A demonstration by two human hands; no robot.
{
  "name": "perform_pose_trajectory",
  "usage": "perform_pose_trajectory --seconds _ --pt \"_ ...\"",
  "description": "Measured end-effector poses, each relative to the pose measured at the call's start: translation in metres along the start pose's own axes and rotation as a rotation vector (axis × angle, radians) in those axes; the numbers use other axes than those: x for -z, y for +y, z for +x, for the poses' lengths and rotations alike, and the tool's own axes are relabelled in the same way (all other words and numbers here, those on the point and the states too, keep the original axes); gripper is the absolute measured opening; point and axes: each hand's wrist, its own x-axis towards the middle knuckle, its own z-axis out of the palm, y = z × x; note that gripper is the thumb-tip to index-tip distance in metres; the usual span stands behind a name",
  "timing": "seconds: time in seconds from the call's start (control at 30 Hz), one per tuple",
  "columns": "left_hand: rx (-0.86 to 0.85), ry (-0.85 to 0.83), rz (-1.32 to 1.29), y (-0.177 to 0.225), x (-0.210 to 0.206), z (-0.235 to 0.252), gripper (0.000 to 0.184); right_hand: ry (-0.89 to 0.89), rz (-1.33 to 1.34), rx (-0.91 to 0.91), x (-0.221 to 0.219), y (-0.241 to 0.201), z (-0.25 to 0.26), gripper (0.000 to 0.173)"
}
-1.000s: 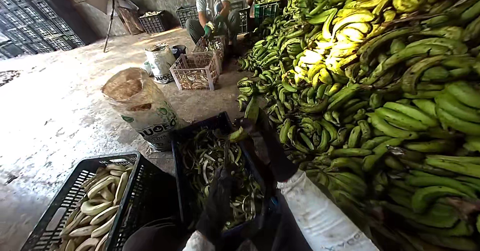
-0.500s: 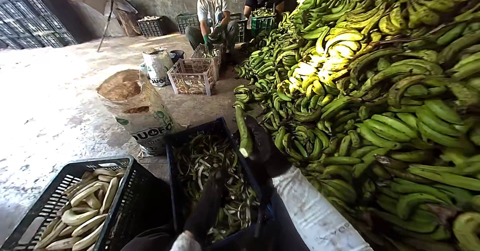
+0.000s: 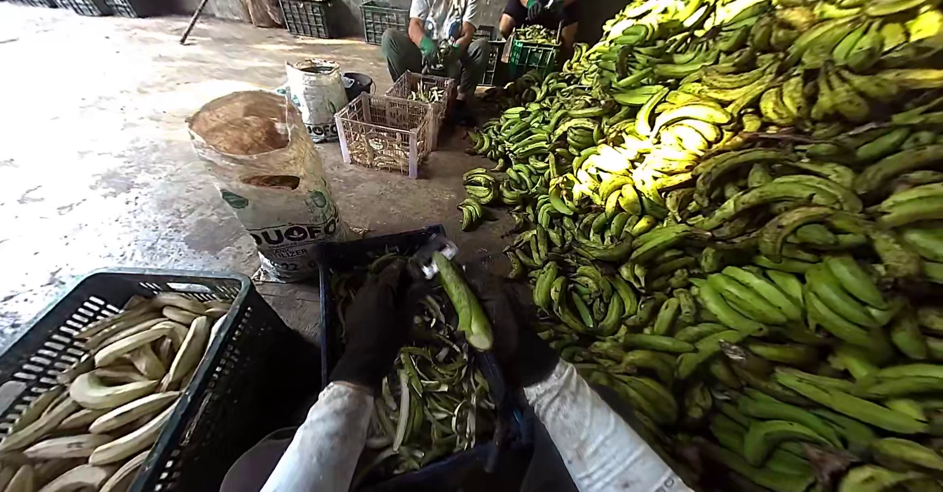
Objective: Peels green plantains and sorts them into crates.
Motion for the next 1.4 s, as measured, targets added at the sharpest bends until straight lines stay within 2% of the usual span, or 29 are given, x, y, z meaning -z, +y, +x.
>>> perform_pose_trajectory --seconds 0.07,0.13,0.3,0.4,0.5,0.57,0.63,0.7,0.73,0.9,0.97,1.03,1.1,1.2,1.27,1.33,1.4 --pt "0.120 0.090 -0.145 -0.007 0.013 0.008 0.041 -0.028 -0.024 -0.010 0.000 -0.003 -0.007 0.038" --pt "0.118 0.097 -0.255 -0.007 0.023 0.003 0.044 0.029 0.037 -0.035 0.011 -0.005 -0.003 0.039" --pt "-0.240 -0.163 -0.201 0.007 -0.005 -0.035 0.056 0.113 0.151 0.123 0.031 -0.014 0.014 0.035" --pt "-0.348 -0.161 -0.115 0.008 -0.024 -0.047 0.063 0.128 0.110 0.090 0.040 -0.007 0.011 0.037" --pt "-0.313 -0.061 -0.005 -0.002 -0.022 -0.028 0.055 -0.005 0.072 0.035 0.032 0.004 0.006 0.034" --pt "-0.199 0.021 0.033 -0.010 -0.011 -0.012 0.046 -0.090 -0.012 0.036 0.023 0.005 0.001 0.029" --pt "-0.067 0.131 -0.029 -0.015 0.002 0.000 0.042 -0.075 -0.013 -0.030 0.016 0.000 -0.004 0.034" --pt "0.030 0.188 -0.095 -0.016 0.017 0.003 0.050 -0.004 0.020 -0.035 0.015 -0.004 -0.004 0.038" --pt "0.018 0.182 -0.104 -0.014 0.020 -0.001 0.053 0.047 0.026 0.006 0.017 -0.005 -0.001 0.037" --pt "-0.231 0.015 -0.223 0.007 -0.016 -0.042 0.060 0.323 -0.015 0.315 0.018 -0.009 0.020 0.032" --pt "-0.287 0.045 -0.217 0.013 -0.030 -0.056 0.060 0.508 -0.110 0.371 0.012 -0.014 0.021 0.031" --pt "-0.324 0.103 -0.177 0.015 -0.036 -0.059 0.059 0.592 -0.186 0.373 0.010 -0.015 0.023 0.040" --pt "-0.330 0.105 -0.141 0.010 -0.035 -0.051 0.058 0.483 -0.098 0.339 0.014 -0.008 0.027 0.034" --pt "-0.302 0.106 -0.075 0.000 -0.026 -0.028 0.055 0.077 -0.101 0.233 0.020 0.003 0.019 0.027" --pt "-0.203 0.116 -0.058 -0.010 -0.014 -0.010 0.054 -0.148 -0.162 0.100 0.012 0.000 0.009 0.026" --pt "-0.039 0.129 -0.088 -0.017 -0.002 0.003 0.051 -0.246 -0.078 -0.083 0.004 -0.003 0.002 0.035" --pt "0.042 0.149 -0.125 -0.020 0.006 0.006 0.048 -0.214 -0.038 -0.136 0.003 -0.004 0.000 0.042"
